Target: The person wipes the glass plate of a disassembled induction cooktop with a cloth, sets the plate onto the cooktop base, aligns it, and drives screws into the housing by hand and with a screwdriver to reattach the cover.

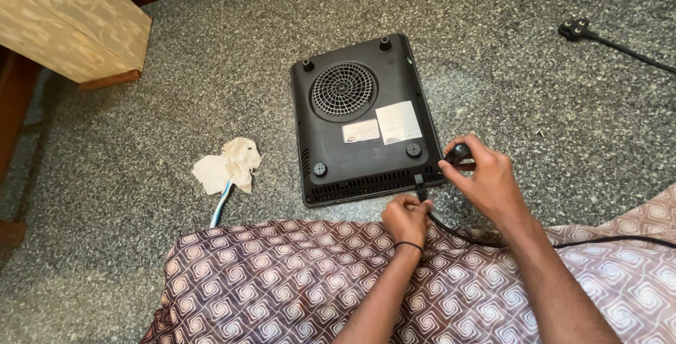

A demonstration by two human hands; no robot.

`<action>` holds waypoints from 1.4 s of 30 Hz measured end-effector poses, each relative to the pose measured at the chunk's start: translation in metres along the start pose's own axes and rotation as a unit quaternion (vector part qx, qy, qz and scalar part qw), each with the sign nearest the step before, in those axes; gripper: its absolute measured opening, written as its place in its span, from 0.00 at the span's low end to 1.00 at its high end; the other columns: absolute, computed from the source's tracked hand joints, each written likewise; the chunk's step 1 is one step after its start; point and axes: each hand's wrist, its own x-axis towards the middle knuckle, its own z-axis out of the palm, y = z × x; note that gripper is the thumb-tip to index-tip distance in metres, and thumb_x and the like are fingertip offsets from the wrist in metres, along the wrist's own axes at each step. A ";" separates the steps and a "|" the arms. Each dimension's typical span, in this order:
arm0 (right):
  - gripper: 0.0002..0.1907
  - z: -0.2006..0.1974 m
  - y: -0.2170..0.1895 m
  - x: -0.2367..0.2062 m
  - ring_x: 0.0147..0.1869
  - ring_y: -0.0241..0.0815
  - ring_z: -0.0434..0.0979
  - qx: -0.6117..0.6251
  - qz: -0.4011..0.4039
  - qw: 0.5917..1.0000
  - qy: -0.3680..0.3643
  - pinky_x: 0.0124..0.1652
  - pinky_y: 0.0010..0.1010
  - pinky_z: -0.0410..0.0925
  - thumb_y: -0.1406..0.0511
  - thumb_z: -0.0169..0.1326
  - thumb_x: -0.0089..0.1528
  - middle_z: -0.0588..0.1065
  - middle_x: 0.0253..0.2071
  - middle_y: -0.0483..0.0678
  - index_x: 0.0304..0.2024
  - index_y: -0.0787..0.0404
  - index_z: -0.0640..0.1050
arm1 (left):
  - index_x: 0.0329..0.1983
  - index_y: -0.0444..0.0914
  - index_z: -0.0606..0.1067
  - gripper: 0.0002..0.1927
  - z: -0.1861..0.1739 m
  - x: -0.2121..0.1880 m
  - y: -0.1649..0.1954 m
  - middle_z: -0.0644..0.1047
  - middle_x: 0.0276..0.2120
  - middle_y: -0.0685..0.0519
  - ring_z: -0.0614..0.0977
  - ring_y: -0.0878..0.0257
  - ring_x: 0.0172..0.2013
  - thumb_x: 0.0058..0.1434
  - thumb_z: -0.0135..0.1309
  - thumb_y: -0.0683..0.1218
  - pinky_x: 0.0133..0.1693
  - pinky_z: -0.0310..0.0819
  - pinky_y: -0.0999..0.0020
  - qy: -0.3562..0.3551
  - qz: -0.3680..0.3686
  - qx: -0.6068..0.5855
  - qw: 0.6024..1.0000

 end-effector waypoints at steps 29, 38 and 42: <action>0.13 0.003 0.004 0.001 0.43 0.40 0.85 0.022 0.007 1.000 0.012 0.42 0.33 0.77 0.66 0.62 0.59 0.83 0.40 0.49 0.46 0.60 0.78 | 0.40 0.31 0.77 0.17 -0.008 0.016 -0.006 0.82 0.27 0.49 0.81 0.64 0.24 0.50 0.70 0.38 0.28 0.77 0.70 -0.079 -0.045 -0.016 0.996; 0.14 0.020 0.029 0.000 0.41 0.40 0.86 0.014 0.089 0.995 -0.051 0.42 0.33 0.77 0.64 0.65 0.58 0.84 0.37 0.48 0.46 0.58 0.80 | 0.45 0.27 0.77 0.13 -0.005 0.031 -0.044 0.82 0.32 0.46 0.85 0.61 0.28 0.56 0.61 0.37 0.30 0.83 0.69 -0.107 -0.132 -0.237 0.957; 0.14 0.024 0.038 -0.002 0.42 0.41 0.86 0.022 0.075 0.996 -0.048 0.42 0.34 0.77 0.64 0.63 0.59 0.84 0.37 0.51 0.47 0.59 0.79 | 0.43 0.27 0.77 0.14 0.009 0.029 -0.038 0.82 0.30 0.46 0.83 0.61 0.24 0.55 0.65 0.36 0.25 0.81 0.69 -0.096 -0.117 -0.165 0.975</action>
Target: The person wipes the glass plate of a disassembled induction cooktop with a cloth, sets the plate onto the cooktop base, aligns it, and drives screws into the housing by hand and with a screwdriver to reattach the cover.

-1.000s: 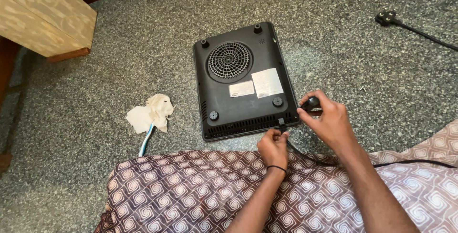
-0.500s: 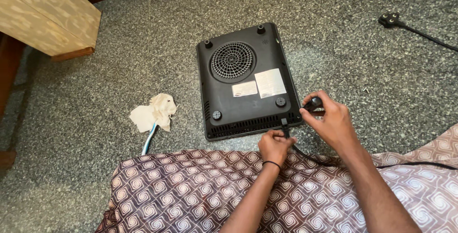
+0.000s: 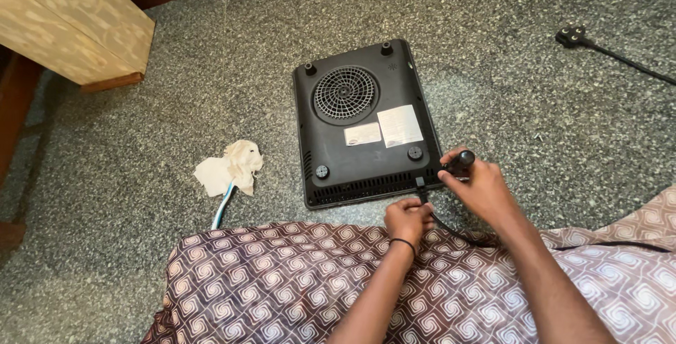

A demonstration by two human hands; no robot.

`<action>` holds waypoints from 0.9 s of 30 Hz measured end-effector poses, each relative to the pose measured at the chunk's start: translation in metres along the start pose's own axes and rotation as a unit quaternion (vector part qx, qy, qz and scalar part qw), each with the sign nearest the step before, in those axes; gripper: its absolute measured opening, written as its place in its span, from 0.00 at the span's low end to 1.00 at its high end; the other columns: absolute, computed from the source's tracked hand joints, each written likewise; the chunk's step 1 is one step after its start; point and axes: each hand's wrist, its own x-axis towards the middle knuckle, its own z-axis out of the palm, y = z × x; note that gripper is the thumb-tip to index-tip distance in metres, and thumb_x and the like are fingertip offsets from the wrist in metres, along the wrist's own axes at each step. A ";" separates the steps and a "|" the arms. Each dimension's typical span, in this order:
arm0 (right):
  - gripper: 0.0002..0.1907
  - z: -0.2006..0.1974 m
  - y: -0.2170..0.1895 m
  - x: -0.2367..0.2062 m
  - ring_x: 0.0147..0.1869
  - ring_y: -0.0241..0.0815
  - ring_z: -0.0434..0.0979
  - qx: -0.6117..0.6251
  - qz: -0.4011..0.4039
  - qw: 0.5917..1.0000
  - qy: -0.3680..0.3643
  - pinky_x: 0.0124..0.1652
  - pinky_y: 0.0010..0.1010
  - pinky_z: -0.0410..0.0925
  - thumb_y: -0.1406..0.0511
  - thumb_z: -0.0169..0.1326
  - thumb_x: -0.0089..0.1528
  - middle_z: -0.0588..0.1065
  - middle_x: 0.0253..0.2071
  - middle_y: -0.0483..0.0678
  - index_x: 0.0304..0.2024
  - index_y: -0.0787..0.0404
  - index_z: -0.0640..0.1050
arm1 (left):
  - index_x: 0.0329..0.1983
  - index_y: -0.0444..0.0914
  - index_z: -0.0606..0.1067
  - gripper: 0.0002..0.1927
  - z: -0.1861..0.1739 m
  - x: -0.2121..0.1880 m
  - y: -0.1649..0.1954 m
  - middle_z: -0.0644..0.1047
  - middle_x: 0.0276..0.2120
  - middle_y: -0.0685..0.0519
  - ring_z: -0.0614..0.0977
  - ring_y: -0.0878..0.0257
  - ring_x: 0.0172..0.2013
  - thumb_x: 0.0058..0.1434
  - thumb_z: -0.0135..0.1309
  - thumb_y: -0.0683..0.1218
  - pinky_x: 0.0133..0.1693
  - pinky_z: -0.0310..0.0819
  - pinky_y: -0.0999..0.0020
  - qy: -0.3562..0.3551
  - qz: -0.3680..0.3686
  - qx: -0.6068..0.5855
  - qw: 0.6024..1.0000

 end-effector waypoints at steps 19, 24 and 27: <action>0.14 -0.003 -0.006 0.001 0.43 0.42 0.86 -0.034 0.022 0.999 -0.016 0.44 0.36 0.76 0.63 0.62 0.60 0.84 0.37 0.51 0.47 0.57 0.80 | 0.38 0.27 0.77 0.11 0.009 -0.004 0.013 0.82 0.27 0.46 0.82 0.63 0.21 0.53 0.66 0.34 0.22 0.80 0.69 0.031 0.009 0.021 0.999; 0.14 -0.006 -0.012 0.000 0.44 0.41 0.86 -0.014 0.031 0.999 -0.005 0.45 0.37 0.76 0.62 0.63 0.60 0.84 0.38 0.50 0.48 0.57 0.80 | 0.38 0.28 0.78 0.11 0.004 -0.009 0.016 0.82 0.28 0.47 0.82 0.64 0.22 0.54 0.67 0.36 0.23 0.80 0.70 0.008 0.006 0.035 0.999; 0.15 -0.009 -0.007 0.000 0.45 0.41 0.85 0.019 0.045 0.999 0.020 0.45 0.36 0.75 0.62 0.63 0.60 0.84 0.39 0.51 0.48 0.59 0.81 | 0.38 0.28 0.79 0.09 -0.004 -0.008 0.014 0.82 0.28 0.48 0.83 0.64 0.25 0.58 0.65 0.38 0.25 0.81 0.71 -0.013 0.003 0.040 0.999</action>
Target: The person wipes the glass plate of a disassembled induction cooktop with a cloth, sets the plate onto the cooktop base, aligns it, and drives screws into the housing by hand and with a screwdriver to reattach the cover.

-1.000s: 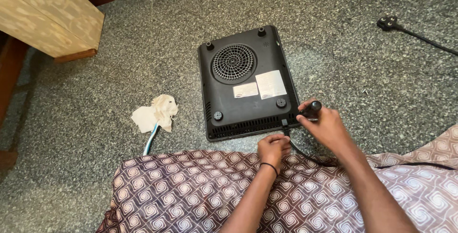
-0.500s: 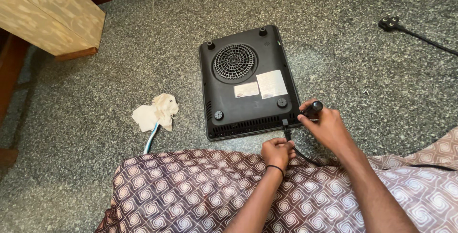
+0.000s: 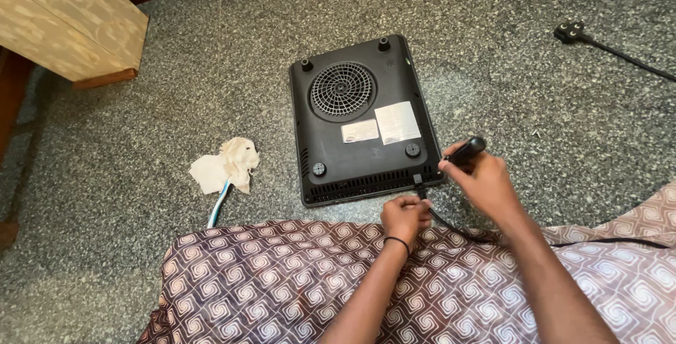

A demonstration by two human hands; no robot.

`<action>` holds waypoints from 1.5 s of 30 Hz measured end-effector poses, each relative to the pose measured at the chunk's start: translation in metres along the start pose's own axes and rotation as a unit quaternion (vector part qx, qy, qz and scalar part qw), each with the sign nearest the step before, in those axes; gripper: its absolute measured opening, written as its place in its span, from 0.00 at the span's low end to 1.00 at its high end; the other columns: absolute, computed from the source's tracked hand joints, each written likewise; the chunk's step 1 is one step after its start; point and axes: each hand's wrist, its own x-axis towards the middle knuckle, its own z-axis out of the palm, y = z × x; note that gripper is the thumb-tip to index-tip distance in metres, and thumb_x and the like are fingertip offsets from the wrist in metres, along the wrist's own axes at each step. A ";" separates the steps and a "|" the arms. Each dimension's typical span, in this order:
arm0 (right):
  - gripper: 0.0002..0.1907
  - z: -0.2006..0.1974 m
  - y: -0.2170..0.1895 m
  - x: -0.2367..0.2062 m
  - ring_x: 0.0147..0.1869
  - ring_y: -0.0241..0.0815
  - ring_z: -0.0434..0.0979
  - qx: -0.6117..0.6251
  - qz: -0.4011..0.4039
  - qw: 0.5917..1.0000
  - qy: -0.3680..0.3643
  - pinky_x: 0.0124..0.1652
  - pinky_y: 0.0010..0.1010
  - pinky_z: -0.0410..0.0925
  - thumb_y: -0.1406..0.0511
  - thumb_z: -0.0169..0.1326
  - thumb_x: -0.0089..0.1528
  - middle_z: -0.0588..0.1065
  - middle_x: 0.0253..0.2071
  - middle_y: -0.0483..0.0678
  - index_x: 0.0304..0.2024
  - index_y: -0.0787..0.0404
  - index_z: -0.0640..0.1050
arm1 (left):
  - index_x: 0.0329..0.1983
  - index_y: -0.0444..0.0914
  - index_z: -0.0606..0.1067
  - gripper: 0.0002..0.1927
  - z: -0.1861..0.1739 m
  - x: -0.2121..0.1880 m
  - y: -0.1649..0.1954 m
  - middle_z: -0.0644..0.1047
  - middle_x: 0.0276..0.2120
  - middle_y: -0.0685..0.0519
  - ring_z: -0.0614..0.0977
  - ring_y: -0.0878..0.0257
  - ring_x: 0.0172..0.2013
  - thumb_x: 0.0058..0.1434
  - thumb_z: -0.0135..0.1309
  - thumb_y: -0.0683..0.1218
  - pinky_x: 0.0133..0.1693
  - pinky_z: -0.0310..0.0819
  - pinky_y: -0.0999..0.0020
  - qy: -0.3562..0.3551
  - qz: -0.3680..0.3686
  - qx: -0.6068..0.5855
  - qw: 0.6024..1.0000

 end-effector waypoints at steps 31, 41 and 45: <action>0.19 0.054 0.054 0.005 0.21 0.37 0.70 -0.006 0.173 0.983 0.065 0.24 0.34 0.61 0.53 0.67 0.58 0.73 0.17 0.44 0.33 0.63 0.85 | 0.60 0.37 0.69 0.31 -0.066 -0.031 0.107 0.67 0.64 0.39 0.64 0.42 0.67 0.54 0.64 0.48 0.66 0.54 0.40 0.090 0.439 0.577 0.683; 0.21 0.057 0.088 0.019 0.25 0.34 0.63 0.091 0.191 0.977 0.019 0.27 0.33 0.58 0.54 0.68 0.58 0.70 0.21 0.42 0.35 0.67 0.84 | 0.57 0.36 0.69 0.28 -0.067 -0.029 0.112 0.69 0.63 0.38 0.67 0.41 0.66 0.55 0.64 0.47 0.64 0.59 0.39 0.082 0.437 0.599 0.666; 0.20 0.054 0.090 0.020 0.27 0.35 0.66 0.067 0.176 0.982 0.000 0.29 0.33 0.61 0.52 0.66 0.58 0.71 0.22 0.42 0.38 0.63 0.84 | 0.57 0.36 0.69 0.29 -0.067 -0.029 0.110 0.69 0.63 0.37 0.67 0.40 0.66 0.54 0.64 0.47 0.64 0.59 0.39 0.078 0.434 0.606 0.662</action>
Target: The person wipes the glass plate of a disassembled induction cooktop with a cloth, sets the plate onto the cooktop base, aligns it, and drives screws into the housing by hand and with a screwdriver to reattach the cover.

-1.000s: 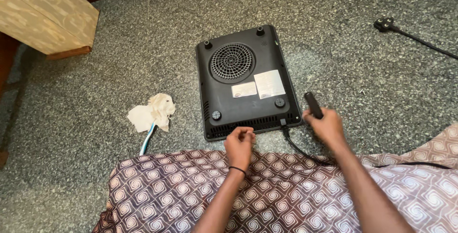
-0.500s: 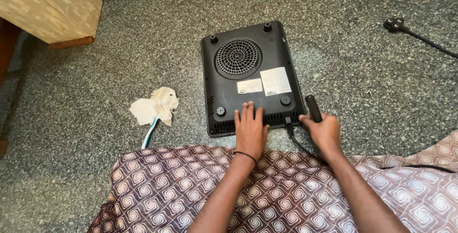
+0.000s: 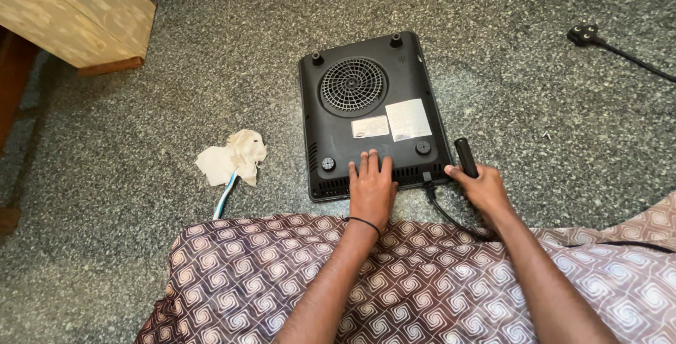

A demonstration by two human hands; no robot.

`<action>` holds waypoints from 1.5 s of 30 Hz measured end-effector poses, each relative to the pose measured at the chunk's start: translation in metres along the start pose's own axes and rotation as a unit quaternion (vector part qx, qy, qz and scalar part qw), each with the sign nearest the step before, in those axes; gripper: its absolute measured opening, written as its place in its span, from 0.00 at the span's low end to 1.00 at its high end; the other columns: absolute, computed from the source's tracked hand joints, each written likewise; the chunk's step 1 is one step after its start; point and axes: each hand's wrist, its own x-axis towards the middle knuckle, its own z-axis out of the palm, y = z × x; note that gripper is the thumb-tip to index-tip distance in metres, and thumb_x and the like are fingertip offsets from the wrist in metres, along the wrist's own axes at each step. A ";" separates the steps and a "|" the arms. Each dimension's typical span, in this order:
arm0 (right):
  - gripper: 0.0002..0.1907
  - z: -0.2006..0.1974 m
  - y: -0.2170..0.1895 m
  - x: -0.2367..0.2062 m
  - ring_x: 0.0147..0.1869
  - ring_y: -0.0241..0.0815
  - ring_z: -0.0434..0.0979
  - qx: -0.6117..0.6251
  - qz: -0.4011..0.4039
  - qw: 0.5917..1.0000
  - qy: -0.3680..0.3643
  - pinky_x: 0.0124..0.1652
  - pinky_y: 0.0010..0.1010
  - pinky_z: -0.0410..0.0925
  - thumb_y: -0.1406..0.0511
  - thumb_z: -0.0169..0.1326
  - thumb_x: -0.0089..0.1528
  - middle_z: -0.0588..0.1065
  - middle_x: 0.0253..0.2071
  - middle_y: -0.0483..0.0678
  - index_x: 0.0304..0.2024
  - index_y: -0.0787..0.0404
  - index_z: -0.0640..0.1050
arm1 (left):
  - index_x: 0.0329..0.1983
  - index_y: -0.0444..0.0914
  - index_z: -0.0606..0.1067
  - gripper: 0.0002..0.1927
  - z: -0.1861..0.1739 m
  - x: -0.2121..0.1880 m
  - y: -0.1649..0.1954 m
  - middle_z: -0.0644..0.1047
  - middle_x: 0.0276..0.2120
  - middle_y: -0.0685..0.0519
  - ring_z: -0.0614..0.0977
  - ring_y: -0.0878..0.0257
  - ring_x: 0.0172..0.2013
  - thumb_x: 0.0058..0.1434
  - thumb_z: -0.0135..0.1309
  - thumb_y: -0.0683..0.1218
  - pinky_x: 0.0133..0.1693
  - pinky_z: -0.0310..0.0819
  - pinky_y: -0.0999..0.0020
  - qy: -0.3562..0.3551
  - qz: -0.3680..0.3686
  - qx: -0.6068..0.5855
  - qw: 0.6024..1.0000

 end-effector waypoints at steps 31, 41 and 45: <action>0.24 0.035 -0.040 -0.080 0.35 0.52 0.82 -0.249 -0.070 0.958 0.126 0.36 0.45 0.73 0.48 0.71 0.51 0.82 0.31 0.53 0.43 0.53 0.85 | 0.53 0.32 0.76 0.21 0.049 -0.068 -0.135 0.81 0.47 0.42 0.83 0.50 0.48 0.55 0.57 0.35 0.53 0.74 0.60 0.189 -0.385 -0.286 0.857; 0.16 0.028 -0.008 -0.050 0.30 0.35 0.78 -0.107 0.017 0.994 0.006 0.35 0.31 0.70 0.55 0.67 0.58 0.84 0.30 0.45 0.42 0.57 0.87 | 0.51 0.32 0.77 0.16 0.054 -0.068 -0.139 0.84 0.42 0.45 0.86 0.58 0.44 0.58 0.54 0.34 0.48 0.78 0.65 0.193 -0.383 -0.366 0.826; 0.14 0.030 0.001 -0.044 0.32 0.32 0.78 -0.052 0.010 0.999 -0.012 0.36 0.29 0.69 0.59 0.63 0.61 0.86 0.34 0.45 0.44 0.60 0.86 | 0.51 0.32 0.78 0.16 0.055 -0.067 -0.140 0.84 0.42 0.45 0.86 0.58 0.43 0.58 0.54 0.34 0.48 0.78 0.66 0.185 -0.399 -0.374 0.817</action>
